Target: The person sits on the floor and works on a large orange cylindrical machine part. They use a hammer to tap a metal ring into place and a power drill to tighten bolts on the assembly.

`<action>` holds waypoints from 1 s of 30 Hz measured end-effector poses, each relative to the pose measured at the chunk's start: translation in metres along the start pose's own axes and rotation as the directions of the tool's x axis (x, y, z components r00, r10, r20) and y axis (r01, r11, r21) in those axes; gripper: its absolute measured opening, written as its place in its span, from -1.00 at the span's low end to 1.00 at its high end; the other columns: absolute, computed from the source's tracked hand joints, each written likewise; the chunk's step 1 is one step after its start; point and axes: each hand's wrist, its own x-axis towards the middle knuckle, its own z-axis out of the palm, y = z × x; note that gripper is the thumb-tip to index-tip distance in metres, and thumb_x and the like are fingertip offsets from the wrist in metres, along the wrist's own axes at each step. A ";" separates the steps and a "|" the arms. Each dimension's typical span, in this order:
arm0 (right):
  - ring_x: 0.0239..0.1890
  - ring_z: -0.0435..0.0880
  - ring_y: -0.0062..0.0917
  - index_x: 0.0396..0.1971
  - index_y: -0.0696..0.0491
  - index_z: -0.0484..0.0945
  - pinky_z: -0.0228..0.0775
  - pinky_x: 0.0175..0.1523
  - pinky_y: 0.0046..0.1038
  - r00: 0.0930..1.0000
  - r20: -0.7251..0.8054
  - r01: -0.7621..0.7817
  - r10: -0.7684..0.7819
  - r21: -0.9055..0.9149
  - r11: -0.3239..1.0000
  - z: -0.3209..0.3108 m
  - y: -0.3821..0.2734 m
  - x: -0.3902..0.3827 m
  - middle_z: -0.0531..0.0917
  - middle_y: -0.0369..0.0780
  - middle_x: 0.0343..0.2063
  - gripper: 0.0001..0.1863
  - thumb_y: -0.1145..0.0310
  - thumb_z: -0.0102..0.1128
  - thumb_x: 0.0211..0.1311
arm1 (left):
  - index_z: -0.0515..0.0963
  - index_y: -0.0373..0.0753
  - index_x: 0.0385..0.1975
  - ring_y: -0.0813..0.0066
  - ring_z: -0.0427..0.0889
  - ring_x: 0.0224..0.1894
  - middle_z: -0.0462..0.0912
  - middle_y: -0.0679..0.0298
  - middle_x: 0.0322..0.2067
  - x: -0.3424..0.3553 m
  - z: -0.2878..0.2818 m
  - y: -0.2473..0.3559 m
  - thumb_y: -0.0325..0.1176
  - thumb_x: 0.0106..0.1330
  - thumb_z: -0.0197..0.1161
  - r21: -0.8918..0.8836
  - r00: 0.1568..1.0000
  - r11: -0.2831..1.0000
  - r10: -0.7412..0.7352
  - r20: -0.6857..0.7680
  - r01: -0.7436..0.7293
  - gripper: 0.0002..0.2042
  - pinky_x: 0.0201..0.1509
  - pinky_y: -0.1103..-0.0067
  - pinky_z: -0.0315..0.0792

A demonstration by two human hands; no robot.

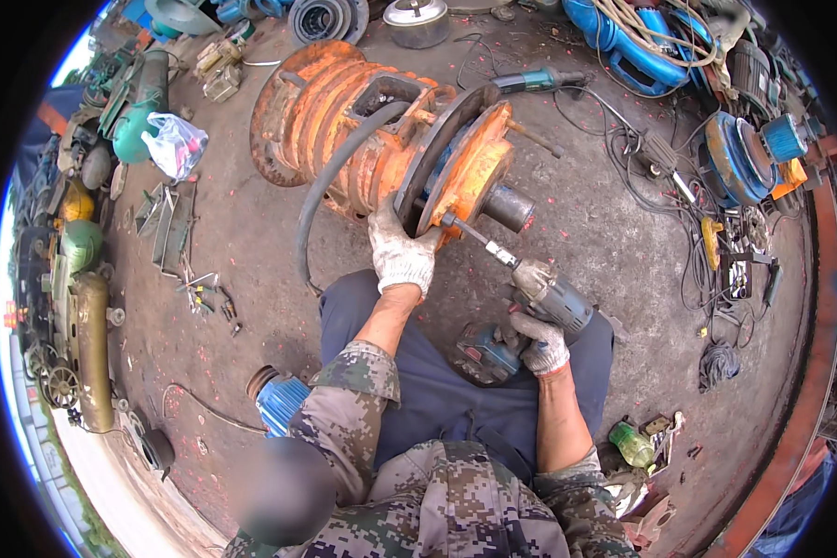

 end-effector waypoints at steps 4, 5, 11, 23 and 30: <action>-0.44 0.63 -0.45 0.12 0.08 0.62 0.58 -0.20 -0.24 0.999 0.023 -0.026 0.026 -0.008 1.000 0.000 -0.002 0.003 0.68 -0.26 -0.37 -0.53 0.56 0.38 0.16 | 0.45 -0.27 0.32 -0.12 0.49 0.24 0.50 -0.08 0.12 0.000 -0.001 0.005 -0.40 0.00 0.62 0.022 1.000 1.000 -0.003 0.005 0.003 -0.22 0.39 0.15 0.39; -0.44 0.62 -0.45 0.13 0.08 0.62 0.58 -0.21 -0.24 0.999 0.039 -0.030 0.031 -0.006 1.000 -0.002 -0.002 0.004 0.67 -0.25 -0.37 -0.53 0.55 0.37 0.16 | 0.46 -0.27 0.31 -0.13 0.49 0.24 0.51 -0.08 0.11 0.000 -0.001 0.007 -0.40 0.00 0.62 0.035 1.000 0.999 -0.002 0.006 0.002 -0.22 0.38 0.15 0.40; -0.44 0.62 -0.43 0.11 0.07 0.61 0.57 -0.19 -0.22 0.996 0.000 -0.091 0.091 0.033 0.995 -0.006 -0.001 0.008 0.65 -0.26 -0.39 -0.54 0.54 0.37 0.17 | 0.41 -0.36 0.35 0.04 0.53 0.28 0.49 -0.05 0.19 0.000 -0.004 0.008 -0.47 -0.04 0.63 0.064 0.999 0.997 -0.037 0.034 0.035 -0.16 0.40 0.28 0.44; -0.32 0.67 -0.41 0.23 0.14 0.58 0.60 -0.03 -0.23 0.997 0.047 -0.038 0.054 -0.305 0.952 -0.027 -0.011 0.032 0.65 -0.26 -0.31 -0.42 0.54 0.47 0.15 | 0.43 -0.24 0.37 -0.12 0.44 0.31 0.51 -0.07 0.19 -0.001 -0.005 0.008 -0.37 0.03 0.59 0.122 0.999 0.993 -0.006 0.043 0.000 -0.20 0.45 0.14 0.35; -0.23 0.70 -0.46 -0.07 0.08 0.63 0.60 -0.07 -0.35 0.995 0.087 0.072 -0.039 -0.426 0.902 -0.029 -0.021 0.037 0.66 -0.28 -0.22 -0.63 0.62 0.49 0.12 | 0.48 -0.25 0.31 -0.10 0.52 0.23 0.58 -0.05 0.11 -0.001 -0.006 0.008 -0.36 -0.01 0.60 0.147 0.999 0.988 0.040 -0.004 -0.039 -0.23 0.39 0.14 0.40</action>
